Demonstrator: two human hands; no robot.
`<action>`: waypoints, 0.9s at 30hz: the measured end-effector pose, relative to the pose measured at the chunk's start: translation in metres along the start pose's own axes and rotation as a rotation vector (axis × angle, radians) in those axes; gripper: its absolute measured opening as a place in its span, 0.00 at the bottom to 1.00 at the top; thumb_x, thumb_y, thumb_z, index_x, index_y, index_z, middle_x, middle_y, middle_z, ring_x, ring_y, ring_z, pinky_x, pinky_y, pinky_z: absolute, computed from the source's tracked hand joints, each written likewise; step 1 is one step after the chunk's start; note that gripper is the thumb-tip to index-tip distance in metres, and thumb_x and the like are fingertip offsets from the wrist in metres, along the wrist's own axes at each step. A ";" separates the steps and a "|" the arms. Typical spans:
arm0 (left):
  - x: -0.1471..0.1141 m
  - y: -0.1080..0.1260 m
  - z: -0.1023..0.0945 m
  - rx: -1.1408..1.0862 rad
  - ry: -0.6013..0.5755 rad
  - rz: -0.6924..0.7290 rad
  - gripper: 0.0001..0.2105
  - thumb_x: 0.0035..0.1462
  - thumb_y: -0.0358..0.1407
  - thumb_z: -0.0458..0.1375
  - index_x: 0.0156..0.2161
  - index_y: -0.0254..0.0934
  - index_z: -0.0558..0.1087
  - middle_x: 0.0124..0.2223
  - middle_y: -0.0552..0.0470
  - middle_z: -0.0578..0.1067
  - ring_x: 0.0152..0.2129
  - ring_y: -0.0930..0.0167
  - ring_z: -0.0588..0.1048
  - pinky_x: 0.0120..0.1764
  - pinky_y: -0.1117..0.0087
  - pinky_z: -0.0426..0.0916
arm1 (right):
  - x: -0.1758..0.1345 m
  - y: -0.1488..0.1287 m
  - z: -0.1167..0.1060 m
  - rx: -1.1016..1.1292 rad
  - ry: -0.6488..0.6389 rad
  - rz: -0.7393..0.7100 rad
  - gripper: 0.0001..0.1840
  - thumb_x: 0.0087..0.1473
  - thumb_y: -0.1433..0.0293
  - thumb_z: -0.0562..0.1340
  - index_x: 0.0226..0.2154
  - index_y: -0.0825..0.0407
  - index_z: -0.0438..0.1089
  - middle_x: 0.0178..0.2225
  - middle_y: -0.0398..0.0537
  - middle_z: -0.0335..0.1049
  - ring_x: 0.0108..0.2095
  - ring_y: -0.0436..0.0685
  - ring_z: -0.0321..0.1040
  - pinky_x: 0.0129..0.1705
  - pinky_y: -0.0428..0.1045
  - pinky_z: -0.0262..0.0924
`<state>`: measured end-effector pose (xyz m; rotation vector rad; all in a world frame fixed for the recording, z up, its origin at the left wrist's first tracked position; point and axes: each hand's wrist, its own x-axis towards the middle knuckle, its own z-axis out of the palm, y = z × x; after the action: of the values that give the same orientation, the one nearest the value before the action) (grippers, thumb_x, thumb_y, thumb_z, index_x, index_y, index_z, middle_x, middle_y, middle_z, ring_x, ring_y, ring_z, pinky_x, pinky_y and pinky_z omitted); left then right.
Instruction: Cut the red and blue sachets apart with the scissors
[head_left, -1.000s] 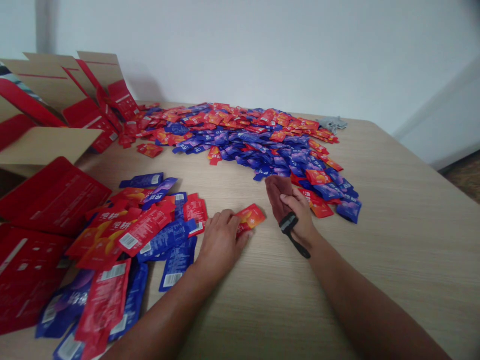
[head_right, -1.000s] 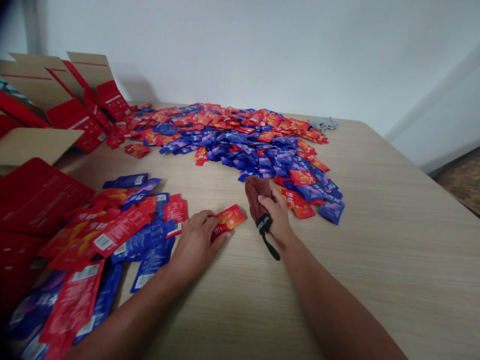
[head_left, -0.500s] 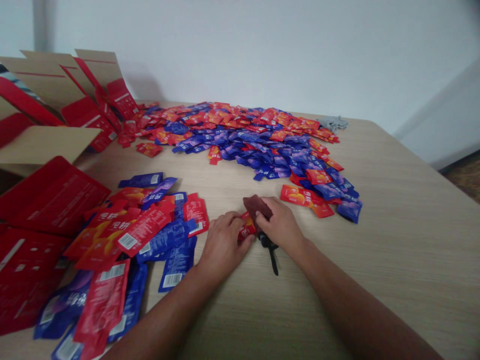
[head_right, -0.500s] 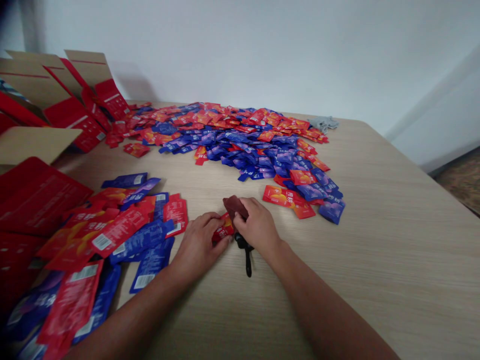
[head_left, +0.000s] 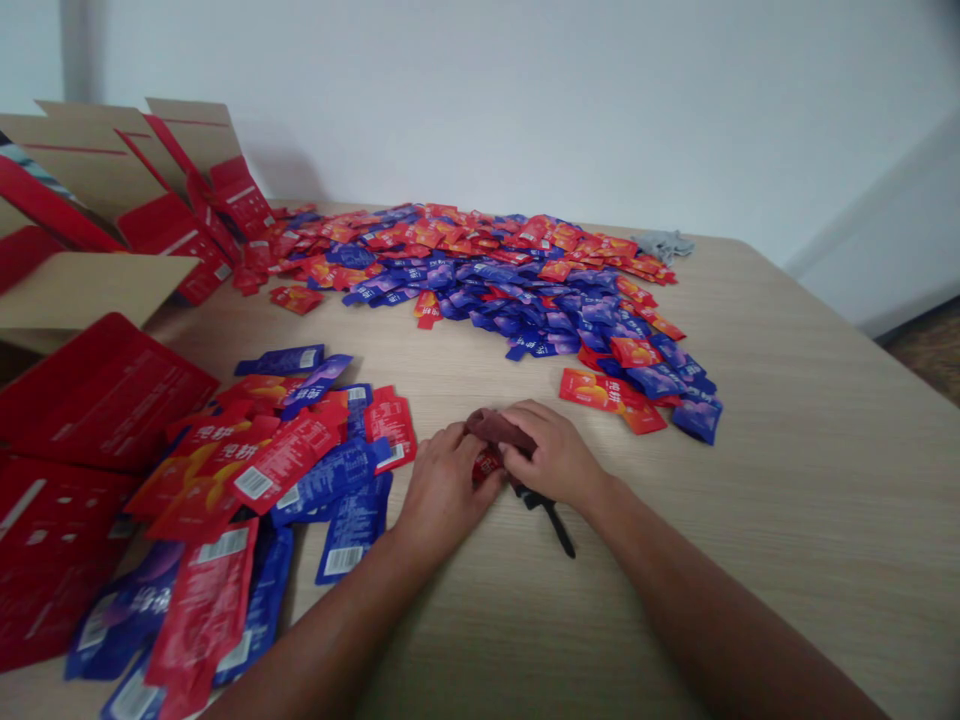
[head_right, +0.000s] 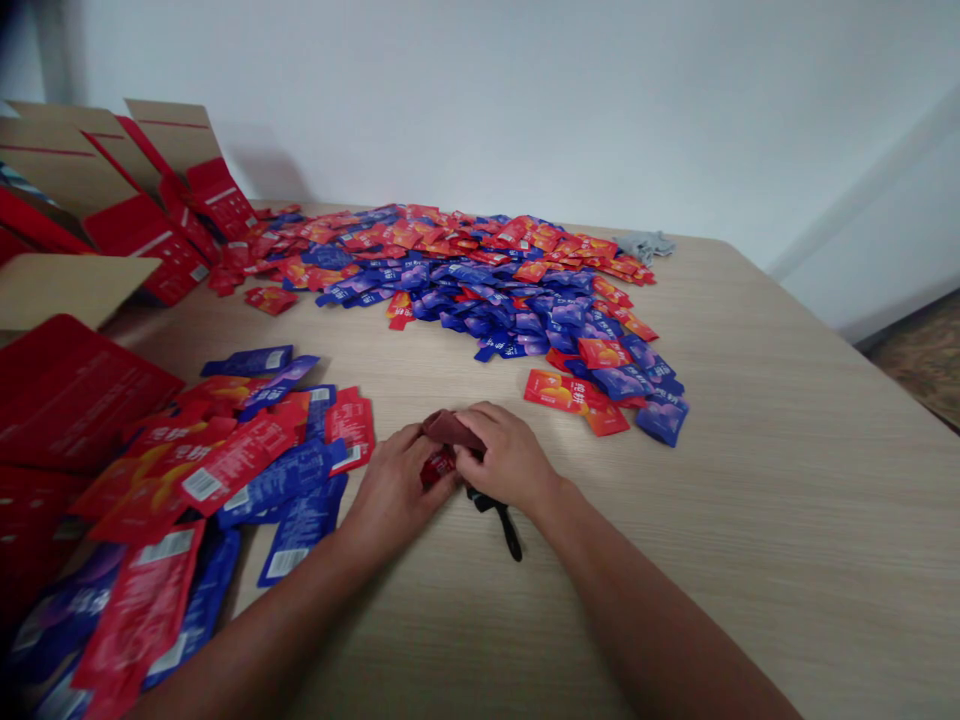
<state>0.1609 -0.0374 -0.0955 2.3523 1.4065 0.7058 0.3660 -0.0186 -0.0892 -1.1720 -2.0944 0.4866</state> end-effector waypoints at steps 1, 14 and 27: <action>0.000 0.000 0.000 -0.006 -0.002 0.000 0.16 0.62 0.39 0.68 0.54 0.42 0.78 0.54 0.44 0.77 0.51 0.56 0.75 0.51 0.54 0.72 | 0.000 0.000 0.000 0.001 0.005 0.019 0.22 0.56 0.75 0.64 0.53 0.46 0.74 0.50 0.50 0.77 0.50 0.62 0.73 0.54 0.56 0.67; 0.000 0.001 -0.002 -0.013 -0.008 -0.016 0.10 0.62 0.38 0.67 0.48 0.42 0.79 0.53 0.46 0.77 0.51 0.57 0.76 0.51 0.54 0.72 | 0.000 0.012 0.004 -0.045 0.176 0.167 0.14 0.53 0.75 0.64 0.43 0.48 0.73 0.45 0.51 0.77 0.46 0.62 0.74 0.49 0.55 0.67; 0.000 0.000 -0.001 -0.027 -0.001 -0.007 0.10 0.62 0.39 0.67 0.48 0.42 0.78 0.52 0.46 0.77 0.51 0.58 0.76 0.51 0.55 0.72 | 0.001 0.008 0.007 -0.034 0.150 0.261 0.12 0.55 0.73 0.64 0.44 0.48 0.75 0.40 0.48 0.77 0.40 0.60 0.73 0.43 0.53 0.65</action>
<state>0.1604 -0.0376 -0.0946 2.3260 1.3952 0.7178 0.3660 -0.0137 -0.0987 -1.4650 -1.8388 0.4677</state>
